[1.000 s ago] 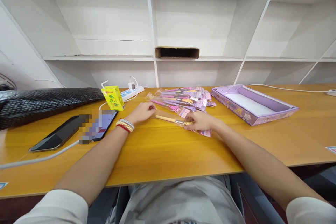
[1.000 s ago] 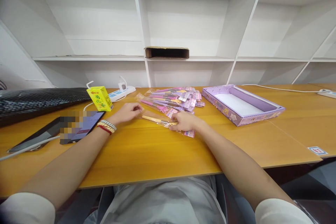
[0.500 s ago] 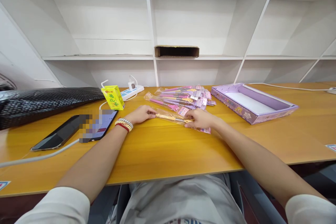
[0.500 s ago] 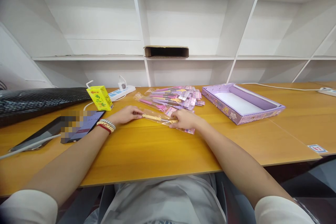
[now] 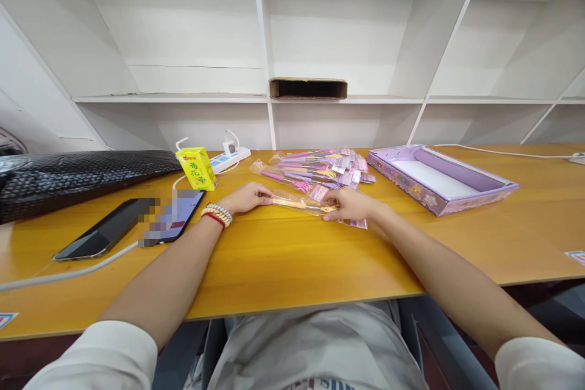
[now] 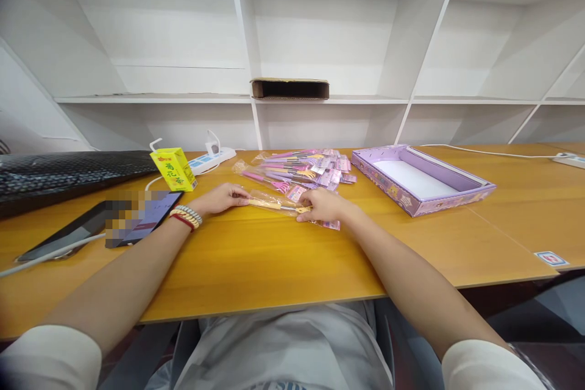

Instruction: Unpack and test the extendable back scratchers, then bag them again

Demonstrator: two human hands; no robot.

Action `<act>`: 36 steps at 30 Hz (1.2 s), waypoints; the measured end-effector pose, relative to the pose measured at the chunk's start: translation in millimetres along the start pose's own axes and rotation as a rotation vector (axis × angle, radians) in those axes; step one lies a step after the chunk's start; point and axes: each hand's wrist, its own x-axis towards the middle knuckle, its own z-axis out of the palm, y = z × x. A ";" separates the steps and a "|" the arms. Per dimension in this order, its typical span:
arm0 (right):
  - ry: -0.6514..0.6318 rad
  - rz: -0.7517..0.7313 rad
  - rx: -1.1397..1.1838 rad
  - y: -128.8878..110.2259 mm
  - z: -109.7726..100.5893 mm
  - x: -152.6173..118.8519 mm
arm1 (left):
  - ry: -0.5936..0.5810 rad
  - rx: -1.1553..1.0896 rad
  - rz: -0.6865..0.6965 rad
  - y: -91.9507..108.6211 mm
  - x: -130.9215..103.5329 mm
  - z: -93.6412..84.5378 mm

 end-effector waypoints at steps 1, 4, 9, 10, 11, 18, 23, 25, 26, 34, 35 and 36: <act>-0.017 0.005 0.013 1.1 -0.6 0.3 | 0.016 0.045 -0.001 0.0 0.3 -0.7; -0.071 0.017 0.026 5.4 -2.8 1.0 | 0.059 0.155 -0.009 -4.9 1.1 -3.3; -0.106 0.069 0.021 15.2 -8.1 -2.0 | 0.148 0.295 -0.102 -28.2 -0.3 -8.1; -0.115 0.087 0.021 17.3 -9.3 -3.1 | 0.164 0.316 -0.138 -32.8 -1.0 -9.0; -0.119 0.104 0.017 19.0 -10.3 -4.3 | 0.178 0.330 -0.171 -36.5 -1.8 -9.5; 0.051 0.054 -0.110 14.4 -8.9 -6.9 | 0.260 0.349 -0.096 -22.1 -0.3 -0.7; 0.178 -0.038 -0.168 3.6 -3.3 -2.9 | 0.118 0.312 -0.025 -4.7 4.4 8.5; 0.152 -0.099 -0.133 1.1 -1.2 -1.6 | 0.107 0.314 -0.034 -3.7 4.7 8.5; 0.123 -0.125 -0.108 0.4 -0.1 -1.0 | 0.104 0.320 -0.037 -4.4 4.6 7.6; -0.030 -0.082 0.071 10.5 6.6 3.9 | 0.453 0.434 -0.227 -32.0 -1.2 -8.3; -0.020 -0.088 0.078 12.5 6.7 4.3 | 0.522 0.430 -0.289 -35.6 -1.7 -10.1; -0.011 -0.103 0.081 14.3 6.8 4.6 | 0.584 0.415 -0.347 -38.3 -2.0 -11.7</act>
